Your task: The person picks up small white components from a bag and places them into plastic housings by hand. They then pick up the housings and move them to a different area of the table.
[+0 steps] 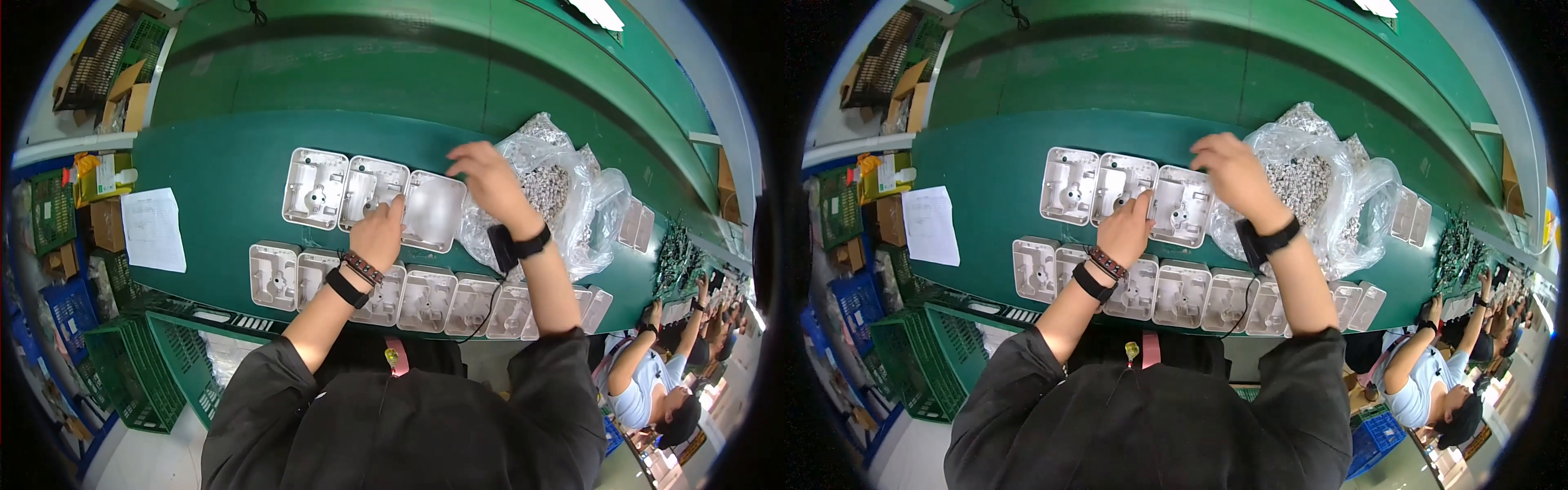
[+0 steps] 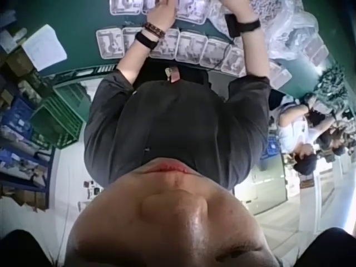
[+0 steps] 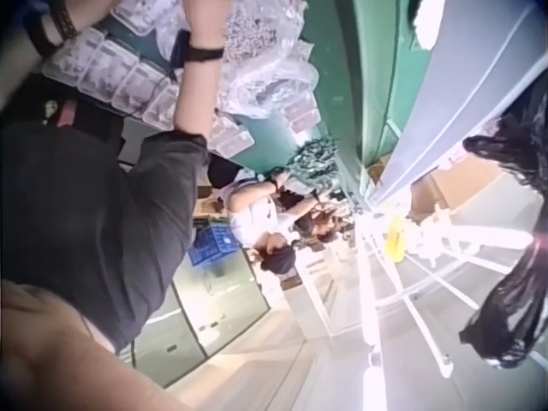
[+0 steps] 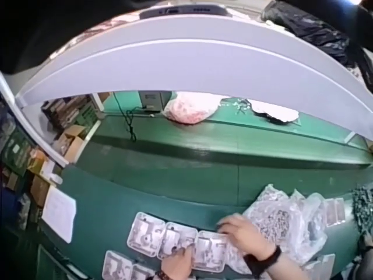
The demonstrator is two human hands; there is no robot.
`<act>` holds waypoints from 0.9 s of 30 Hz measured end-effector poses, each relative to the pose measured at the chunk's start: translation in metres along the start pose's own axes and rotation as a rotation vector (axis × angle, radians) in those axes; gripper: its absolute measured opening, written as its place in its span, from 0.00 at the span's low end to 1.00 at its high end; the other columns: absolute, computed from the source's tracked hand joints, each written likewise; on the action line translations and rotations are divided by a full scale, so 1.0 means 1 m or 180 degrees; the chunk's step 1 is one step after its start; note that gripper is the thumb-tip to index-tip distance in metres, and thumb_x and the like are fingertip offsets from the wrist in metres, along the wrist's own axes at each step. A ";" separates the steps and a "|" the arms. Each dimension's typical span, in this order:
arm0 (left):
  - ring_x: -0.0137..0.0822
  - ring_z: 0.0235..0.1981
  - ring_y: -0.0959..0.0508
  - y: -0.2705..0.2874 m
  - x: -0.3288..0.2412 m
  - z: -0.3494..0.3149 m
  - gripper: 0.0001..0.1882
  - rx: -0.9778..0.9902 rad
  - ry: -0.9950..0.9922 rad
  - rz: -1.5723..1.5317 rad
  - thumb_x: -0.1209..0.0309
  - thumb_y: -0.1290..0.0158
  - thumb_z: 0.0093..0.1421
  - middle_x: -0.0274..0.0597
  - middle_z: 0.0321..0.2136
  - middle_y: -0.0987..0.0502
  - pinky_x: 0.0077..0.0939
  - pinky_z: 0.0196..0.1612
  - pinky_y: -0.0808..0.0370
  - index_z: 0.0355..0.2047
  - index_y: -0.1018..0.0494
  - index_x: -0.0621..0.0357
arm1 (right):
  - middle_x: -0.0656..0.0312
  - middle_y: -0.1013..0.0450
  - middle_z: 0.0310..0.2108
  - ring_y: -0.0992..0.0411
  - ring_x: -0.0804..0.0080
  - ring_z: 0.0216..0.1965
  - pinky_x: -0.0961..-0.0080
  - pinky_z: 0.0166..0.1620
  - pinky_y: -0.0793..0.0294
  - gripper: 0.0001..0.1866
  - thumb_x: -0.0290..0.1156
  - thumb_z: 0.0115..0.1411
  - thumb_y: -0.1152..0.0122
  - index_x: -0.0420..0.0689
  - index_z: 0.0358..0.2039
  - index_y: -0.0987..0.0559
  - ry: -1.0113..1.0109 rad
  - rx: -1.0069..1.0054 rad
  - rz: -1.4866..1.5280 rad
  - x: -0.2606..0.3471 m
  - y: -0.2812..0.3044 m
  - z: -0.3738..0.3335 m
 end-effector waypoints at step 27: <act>0.43 0.32 0.27 0.018 -0.076 -0.142 0.15 0.0581 -0.1477 -0.0273 0.66 0.48 0.50 0.41 0.30 0.29 0.33 0.34 0.31 0.38 0.32 0.55 | 0.49 0.31 0.31 0.33 0.49 0.35 0.62 0.37 0.34 0.09 0.26 0.46 0.46 0.40 0.30 0.25 -0.2507 -0.1035 -0.1302 -0.161 0.082 -0.253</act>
Point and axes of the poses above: each hand's wrist, its own z-axis towards the middle knuckle, its own y-axis out of the back of the hand, x = y × z, the point moved 6 cm from there along z, towards the middle knuckle
